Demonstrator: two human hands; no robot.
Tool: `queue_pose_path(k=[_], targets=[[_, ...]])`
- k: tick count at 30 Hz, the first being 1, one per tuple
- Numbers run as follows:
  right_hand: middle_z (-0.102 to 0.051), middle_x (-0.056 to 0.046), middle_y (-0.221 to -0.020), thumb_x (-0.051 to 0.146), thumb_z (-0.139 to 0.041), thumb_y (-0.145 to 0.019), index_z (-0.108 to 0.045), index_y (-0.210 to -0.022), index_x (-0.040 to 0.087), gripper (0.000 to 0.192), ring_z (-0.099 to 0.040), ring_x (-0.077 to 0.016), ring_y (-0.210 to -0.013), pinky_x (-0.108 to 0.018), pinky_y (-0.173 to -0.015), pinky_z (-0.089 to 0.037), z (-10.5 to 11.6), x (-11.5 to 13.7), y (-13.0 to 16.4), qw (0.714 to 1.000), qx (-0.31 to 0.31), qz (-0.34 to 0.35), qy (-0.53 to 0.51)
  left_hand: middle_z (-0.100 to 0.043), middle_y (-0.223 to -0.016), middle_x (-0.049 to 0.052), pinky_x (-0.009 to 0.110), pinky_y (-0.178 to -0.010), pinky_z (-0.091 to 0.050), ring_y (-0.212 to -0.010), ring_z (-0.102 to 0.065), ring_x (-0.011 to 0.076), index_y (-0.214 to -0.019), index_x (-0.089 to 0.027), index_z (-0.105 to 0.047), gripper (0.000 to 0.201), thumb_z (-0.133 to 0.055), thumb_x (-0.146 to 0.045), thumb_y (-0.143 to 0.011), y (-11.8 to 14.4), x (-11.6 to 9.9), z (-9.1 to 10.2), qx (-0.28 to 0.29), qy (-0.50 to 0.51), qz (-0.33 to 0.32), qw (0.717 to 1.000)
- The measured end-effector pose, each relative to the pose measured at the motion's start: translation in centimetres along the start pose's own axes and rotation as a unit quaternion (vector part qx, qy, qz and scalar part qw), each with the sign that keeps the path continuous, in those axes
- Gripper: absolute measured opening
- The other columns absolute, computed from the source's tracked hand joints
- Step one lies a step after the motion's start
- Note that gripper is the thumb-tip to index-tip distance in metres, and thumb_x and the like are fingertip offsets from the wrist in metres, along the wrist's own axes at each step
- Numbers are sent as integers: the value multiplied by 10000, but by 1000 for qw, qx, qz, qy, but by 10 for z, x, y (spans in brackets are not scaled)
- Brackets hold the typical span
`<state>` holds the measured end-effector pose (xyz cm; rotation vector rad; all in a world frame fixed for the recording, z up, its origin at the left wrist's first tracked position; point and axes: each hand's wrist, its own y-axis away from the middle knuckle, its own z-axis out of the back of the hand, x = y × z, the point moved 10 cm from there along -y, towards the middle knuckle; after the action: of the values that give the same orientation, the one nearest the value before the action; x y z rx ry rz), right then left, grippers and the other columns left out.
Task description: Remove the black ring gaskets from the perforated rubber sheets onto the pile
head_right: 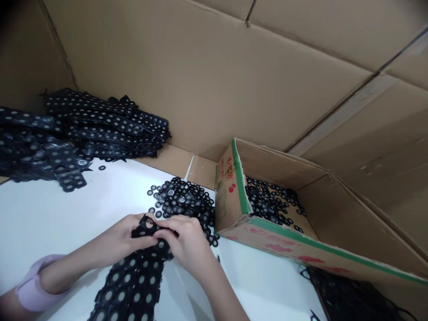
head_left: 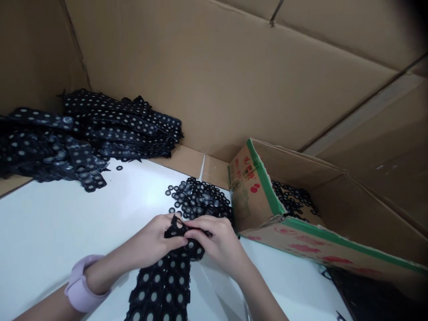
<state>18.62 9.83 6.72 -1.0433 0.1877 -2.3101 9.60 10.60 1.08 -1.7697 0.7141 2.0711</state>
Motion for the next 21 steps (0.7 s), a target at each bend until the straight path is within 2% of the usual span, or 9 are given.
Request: queue_pose_path(k=[4,9,12,16,19,21], targets=[[-796,4,-768,110,-589,-930,-763,-829,207,222,-733,-132,-629,-180,-597,-533,-4,-1,1,1000,5,-23,-13,-618,-872,-13,317,-831,-423,-882,-590,221,-843,-204,-617,39,-583,-186,-841,1,-3,-1,1,-18,-15,1000],[-755,-36,-732,155,-457,-947,-689,-802,192,276,-703,-163,-619,-219,-588,-519,4,0,3,999,-35,-30,18,-648,-904,-7,313,-857,-447,-926,-625,231,-842,-210,-628,28,-604,-198,-835,4,-4,-6,22,-26,-21,999],[-727,-9,-681,200,-446,-973,-642,-827,201,245,-700,-148,-596,-204,-592,-528,19,-8,3,995,-79,-60,32,-664,-910,1,336,-863,-443,-917,-621,245,-878,-210,-651,68,-607,-257,-857,4,-4,-2,9,-34,-12,999],[-705,6,-610,233,-347,-1036,-610,-914,187,294,-710,-142,-544,-205,-587,-566,46,-38,8,975,-168,-128,69,-686,-900,17,362,-862,-438,-927,-625,277,-855,-199,-656,116,-661,-312,-829,-1,5,12,-36,-22,23,999],[-768,-44,-747,213,-420,-999,-681,-1030,181,265,-755,-186,-664,-275,-674,-610,49,-58,13,965,-186,-142,120,-729,-1001,47,385,-902,-446,-1008,-643,313,-924,-188,-674,209,-741,-303,-763,-4,13,19,-52,6,48,997],[-789,-94,-965,166,-453,-953,-715,-1108,207,307,-770,-231,-840,-351,-786,-622,44,-65,14,963,-176,-133,152,-734,-1064,55,386,-927,-450,-1050,-643,313,-1003,-191,-669,276,-749,-280,-754,-4,15,19,-53,23,50,997]])
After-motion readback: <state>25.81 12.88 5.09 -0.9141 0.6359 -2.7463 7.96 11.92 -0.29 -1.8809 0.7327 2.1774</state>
